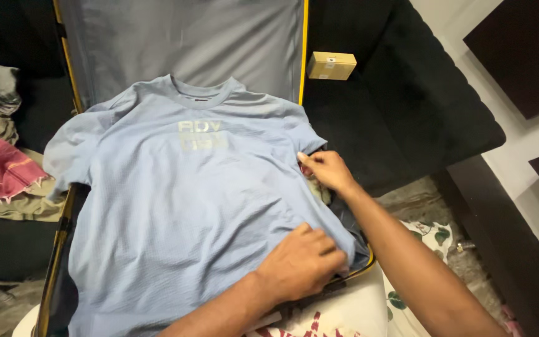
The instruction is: The person unfolds and then rolls a blue t-shirt before placing it inside a suitcase along with other packed garments.
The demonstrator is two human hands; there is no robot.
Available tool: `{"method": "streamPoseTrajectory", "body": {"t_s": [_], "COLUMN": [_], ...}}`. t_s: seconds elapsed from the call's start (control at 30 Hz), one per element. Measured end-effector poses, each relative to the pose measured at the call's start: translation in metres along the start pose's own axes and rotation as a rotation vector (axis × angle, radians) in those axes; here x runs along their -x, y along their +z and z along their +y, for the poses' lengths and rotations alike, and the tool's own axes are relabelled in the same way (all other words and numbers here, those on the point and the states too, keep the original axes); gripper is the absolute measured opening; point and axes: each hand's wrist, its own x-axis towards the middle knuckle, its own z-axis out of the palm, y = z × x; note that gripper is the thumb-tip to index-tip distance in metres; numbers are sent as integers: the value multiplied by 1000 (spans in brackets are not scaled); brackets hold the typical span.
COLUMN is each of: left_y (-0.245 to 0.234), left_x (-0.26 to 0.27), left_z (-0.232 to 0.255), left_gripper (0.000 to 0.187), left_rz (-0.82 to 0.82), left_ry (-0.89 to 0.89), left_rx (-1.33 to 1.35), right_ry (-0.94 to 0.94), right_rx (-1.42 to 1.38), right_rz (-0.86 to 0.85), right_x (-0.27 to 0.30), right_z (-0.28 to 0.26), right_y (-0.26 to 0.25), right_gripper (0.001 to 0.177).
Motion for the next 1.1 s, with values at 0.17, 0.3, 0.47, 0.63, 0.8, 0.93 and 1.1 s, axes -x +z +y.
{"method": "streamPoseTrajectory", "body": {"t_s": [0.17, 0.3, 0.47, 0.63, 0.8, 0.93, 1.1], "left_y": [11, -7, -18, 3, -3, -8, -9], "left_x": [1, 1, 0, 2, 9, 5, 7], "left_z": [12, 22, 18, -18, -40, -32, -23], "left_gripper": [21, 39, 39, 36, 47, 71, 85], "left_rz": [-5, -152, 97, 211, -79, -150, -229], "left_ry": [61, -1, -30, -400, -749, -643, -635], "left_rx": [-31, 64, 260, 250, 281, 250, 205], "right_ry": [58, -35, -223, -65, 77, 140, -289], "right_rx": [-66, -8, 232, 235, 695, 783, 714], "right_rz": [-156, 236, 542, 369, 95, 44, 439], "right_x": [-38, -67, -66, -22, 13, 18, 30], "right_z": [16, 42, 43, -4, -33, -29, -14], "right_y": [6, 10, 8, 2, -2, 3, -5], "right_gripper": [19, 12, 11, 20, 33, 28, 32]}}
